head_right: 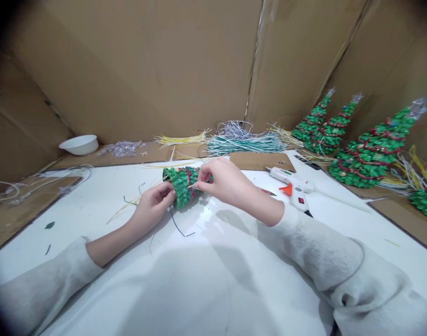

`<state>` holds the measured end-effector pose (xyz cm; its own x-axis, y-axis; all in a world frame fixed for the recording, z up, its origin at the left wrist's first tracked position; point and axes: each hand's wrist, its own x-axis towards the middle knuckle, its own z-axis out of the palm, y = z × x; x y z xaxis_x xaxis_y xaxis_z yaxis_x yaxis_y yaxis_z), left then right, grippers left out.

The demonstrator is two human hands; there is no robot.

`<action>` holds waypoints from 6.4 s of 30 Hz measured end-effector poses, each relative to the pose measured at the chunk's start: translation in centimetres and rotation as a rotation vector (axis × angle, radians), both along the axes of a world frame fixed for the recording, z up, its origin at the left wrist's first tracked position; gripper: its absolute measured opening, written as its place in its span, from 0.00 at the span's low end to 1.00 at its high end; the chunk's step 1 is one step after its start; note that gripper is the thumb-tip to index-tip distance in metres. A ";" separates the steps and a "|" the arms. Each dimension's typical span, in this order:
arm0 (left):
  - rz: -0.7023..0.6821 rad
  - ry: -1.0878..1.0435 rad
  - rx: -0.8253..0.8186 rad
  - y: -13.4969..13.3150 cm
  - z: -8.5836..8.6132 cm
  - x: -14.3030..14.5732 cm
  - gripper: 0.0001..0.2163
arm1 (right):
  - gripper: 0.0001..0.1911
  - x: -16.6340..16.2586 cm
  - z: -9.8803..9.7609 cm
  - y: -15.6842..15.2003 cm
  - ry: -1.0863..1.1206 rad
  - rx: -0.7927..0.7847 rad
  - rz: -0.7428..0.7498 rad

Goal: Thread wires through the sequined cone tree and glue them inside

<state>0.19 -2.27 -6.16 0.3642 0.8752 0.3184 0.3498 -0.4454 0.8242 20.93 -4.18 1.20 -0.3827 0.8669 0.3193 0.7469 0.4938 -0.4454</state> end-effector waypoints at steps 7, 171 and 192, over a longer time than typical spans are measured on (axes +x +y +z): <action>-0.015 -0.098 -0.076 0.0 -0.1 0.2 0.07 | 0.04 0.3 1.0 -0.2 0.017 0.039 0.068; -0.223 -0.330 -0.286 3.4 -0.3 -0.4 0.09 | 0.19 -3.0 -8.0 -0.9 0.013 0.697 0.014; -0.220 -0.336 -0.314 4.0 -0.5 -0.3 0.09 | 0.19 -3.1 -7.5 -1.0 -0.125 0.664 0.036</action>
<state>-0.15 1.75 -6.69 0.4735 0.8613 0.1841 -0.0323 -0.1919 0.9809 17.85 -5.20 -6.30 -0.4766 0.4878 0.7314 0.7508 0.6586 0.0500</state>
